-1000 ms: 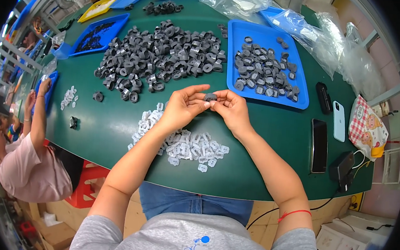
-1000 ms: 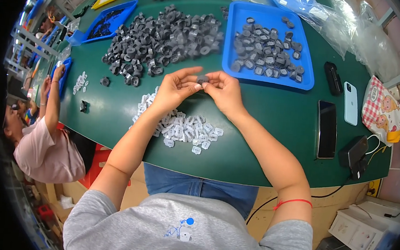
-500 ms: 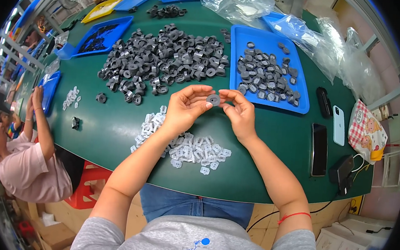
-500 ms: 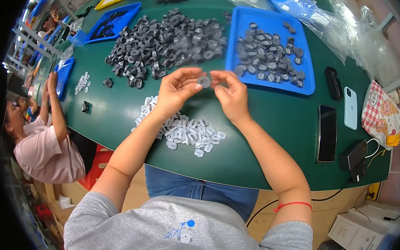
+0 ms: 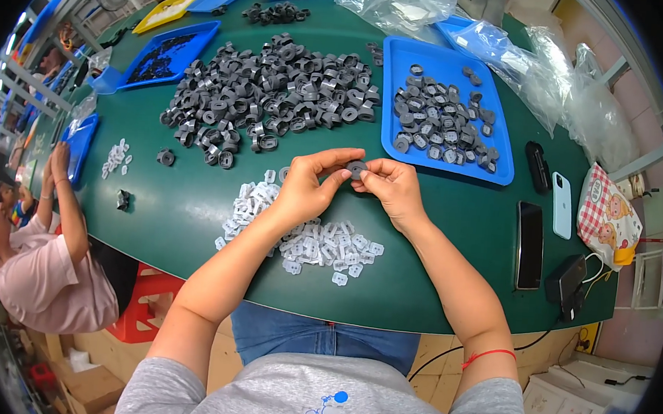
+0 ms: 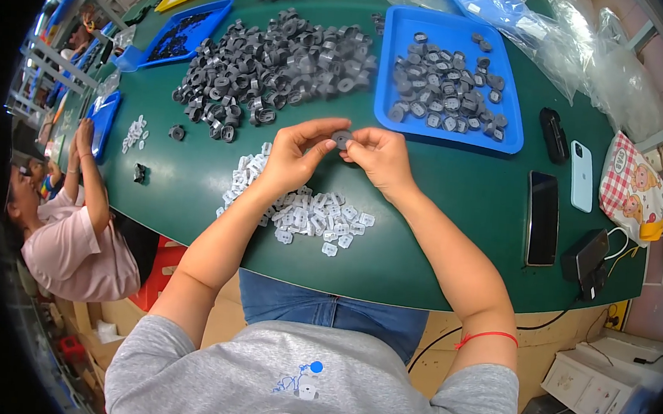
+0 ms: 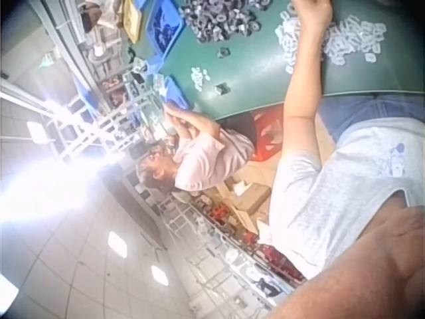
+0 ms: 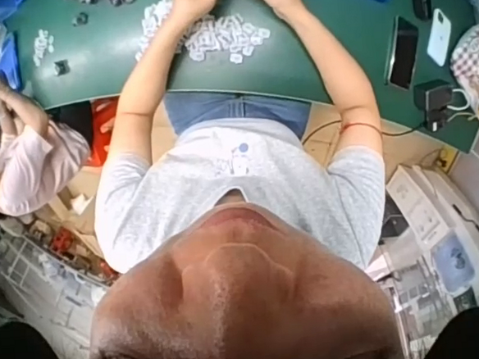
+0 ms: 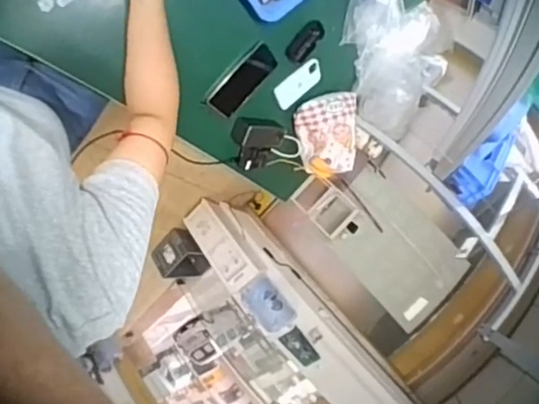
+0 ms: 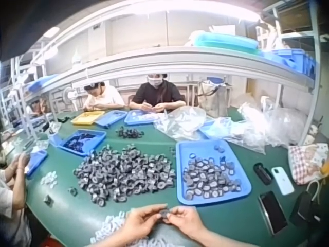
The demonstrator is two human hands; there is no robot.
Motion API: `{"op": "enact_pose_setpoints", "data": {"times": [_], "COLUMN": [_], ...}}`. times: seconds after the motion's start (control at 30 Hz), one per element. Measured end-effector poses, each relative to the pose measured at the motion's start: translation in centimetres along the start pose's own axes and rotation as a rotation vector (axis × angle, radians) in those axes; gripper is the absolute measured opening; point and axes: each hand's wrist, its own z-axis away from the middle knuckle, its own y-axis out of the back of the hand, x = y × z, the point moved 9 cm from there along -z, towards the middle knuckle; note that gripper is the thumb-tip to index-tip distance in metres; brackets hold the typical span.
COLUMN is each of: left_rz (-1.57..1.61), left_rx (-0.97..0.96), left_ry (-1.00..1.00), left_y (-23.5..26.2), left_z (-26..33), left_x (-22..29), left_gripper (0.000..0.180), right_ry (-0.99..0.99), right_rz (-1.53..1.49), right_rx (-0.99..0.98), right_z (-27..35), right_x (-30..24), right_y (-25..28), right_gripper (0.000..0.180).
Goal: The person assembles plastic parts by fitting small white inserts into gray plastic casings by hand.
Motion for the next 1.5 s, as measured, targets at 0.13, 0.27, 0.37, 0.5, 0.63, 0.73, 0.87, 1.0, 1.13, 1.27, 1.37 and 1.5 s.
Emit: {"op": "enact_pose_setpoints", "data": {"times": [0.13, 0.27, 0.37, 0.5, 0.63, 0.73, 0.87, 1.0, 1.13, 1.27, 1.37, 1.5], "left_rz": [0.020, 0.020, 0.009, 0.018, -0.300, -1.012, -1.150, -1.018, -0.848, -0.955, -0.946, -0.682], "left_rx": [0.008, 0.011, 0.008, 0.006, 0.173, 0.418, 0.321, 0.275, 0.197, 0.337, 0.407, 0.410], "left_ry": [-0.005, -0.013, -0.006, -0.015, -0.100, -0.240, 0.101, 0.036, 0.029, -0.243, -0.366, -0.249], "left_y": [0.1, 0.0, 0.0, 0.2, 3.2, 7.5, 9.8, 9.0, 7.3, 7.1, 7.1, 7.4], "left_z": [0.1, 0.0, 0.1, 0.1, -0.3, 0.3, 0.2, -0.3, -0.9, -0.8, -0.4, -0.6], "left_x": [-0.1, -0.2, -0.2, -0.1, 1.5, 3.3, -0.3, -1.4, -1.3, 0.7, 1.9, 1.7], "left_gripper": [0.031, 0.032, 0.033, 0.034, 0.041, 0.039, 0.035, 0.025, 0.019, 0.022, 0.026, 0.025], "right_ry": [-0.002, -0.009, -0.031, -0.040, 0.129, 0.173, 0.023, 0.483, 0.495, 0.486, 0.439, 0.318], "right_rz": [0.002, -0.004, 0.025, 0.018, -0.247, -0.404, 0.083, 0.850, 1.000, 1.075, 0.987, 0.853], "right_rx": [0.027, 0.031, 0.039, 0.039, 0.219, 0.291, 0.025, -0.394, -0.461, -0.457, -0.458, -0.478], "right_z": [0.1, 0.0, 0.0, 0.0, -0.7, -0.3, -0.2, 2.3, 3.4, 3.8, 3.6, 3.1], "right_x": [0.1, 0.6, 0.6, 0.6, -1.8, -3.8, -1.2, -1.9, -2.0, -1.8, -1.2, -0.4], "right_y": [0.0, 0.3, 0.1, -0.3, 2.6, 3.3, -0.3, -6.6, -7.8, -8.6, -8.5, -8.0], "right_gripper": [0.013, 0.012, 0.012, 0.013, 0.020, 0.027, 0.026, 0.028, 0.027, 0.024, 0.017, 0.015]}}
